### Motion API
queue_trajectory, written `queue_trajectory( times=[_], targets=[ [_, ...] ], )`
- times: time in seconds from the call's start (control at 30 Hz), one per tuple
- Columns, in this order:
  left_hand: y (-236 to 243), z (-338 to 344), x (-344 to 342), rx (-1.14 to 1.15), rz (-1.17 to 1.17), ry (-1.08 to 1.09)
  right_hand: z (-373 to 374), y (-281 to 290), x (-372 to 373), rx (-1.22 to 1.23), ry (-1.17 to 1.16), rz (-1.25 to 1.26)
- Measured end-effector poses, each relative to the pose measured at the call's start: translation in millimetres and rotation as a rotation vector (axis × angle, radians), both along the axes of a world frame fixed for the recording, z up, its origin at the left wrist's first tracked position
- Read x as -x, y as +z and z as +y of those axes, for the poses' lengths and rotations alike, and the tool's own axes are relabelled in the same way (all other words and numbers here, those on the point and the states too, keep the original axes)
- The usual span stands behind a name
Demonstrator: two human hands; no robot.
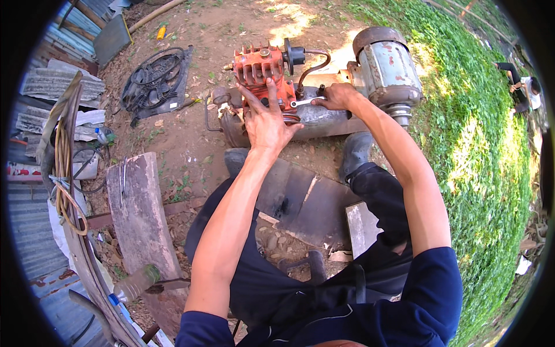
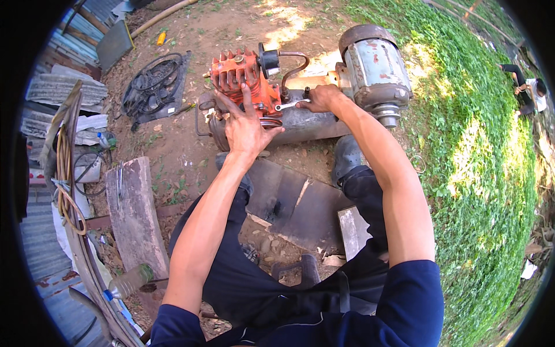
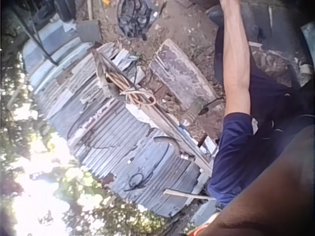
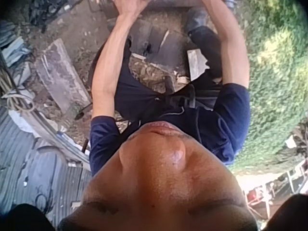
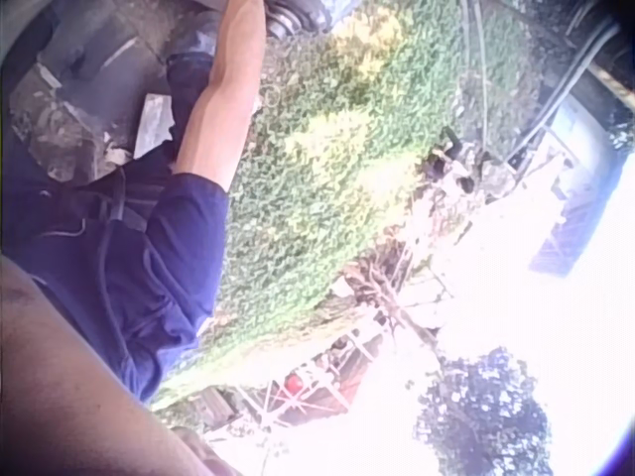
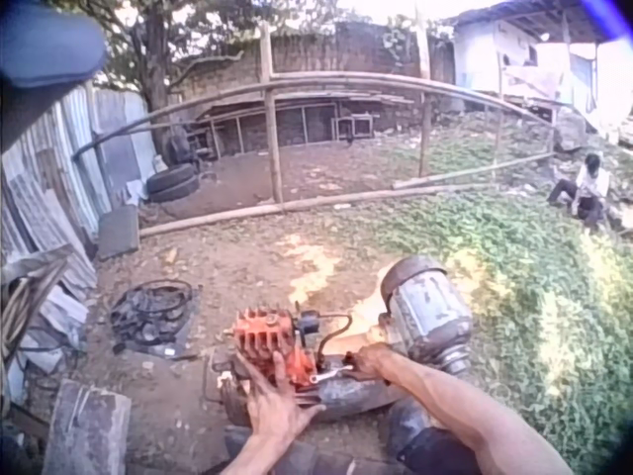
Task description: The person uses a wrench to tighten or loosen bolts on the engine and cylinder head of an air compressor, while stabilizing the machine with their other hand.
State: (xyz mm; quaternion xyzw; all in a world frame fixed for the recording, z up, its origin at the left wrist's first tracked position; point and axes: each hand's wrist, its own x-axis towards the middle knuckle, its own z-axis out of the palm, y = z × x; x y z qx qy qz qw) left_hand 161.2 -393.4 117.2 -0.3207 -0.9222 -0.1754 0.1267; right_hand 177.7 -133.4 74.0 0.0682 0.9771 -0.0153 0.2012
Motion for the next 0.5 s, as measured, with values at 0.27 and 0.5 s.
queue_trajectory(
  times=[0.27, 0.5],
  targets=[
    [-2, 1, 1, -0.023, 0.003, -0.013, 0, 13, 10, 0.021, -0.047, -0.216],
    [0, 1, -1, -0.029, -0.01, -0.011, -11, 15, 7, -0.123, 0.032, -0.123]
  ],
)
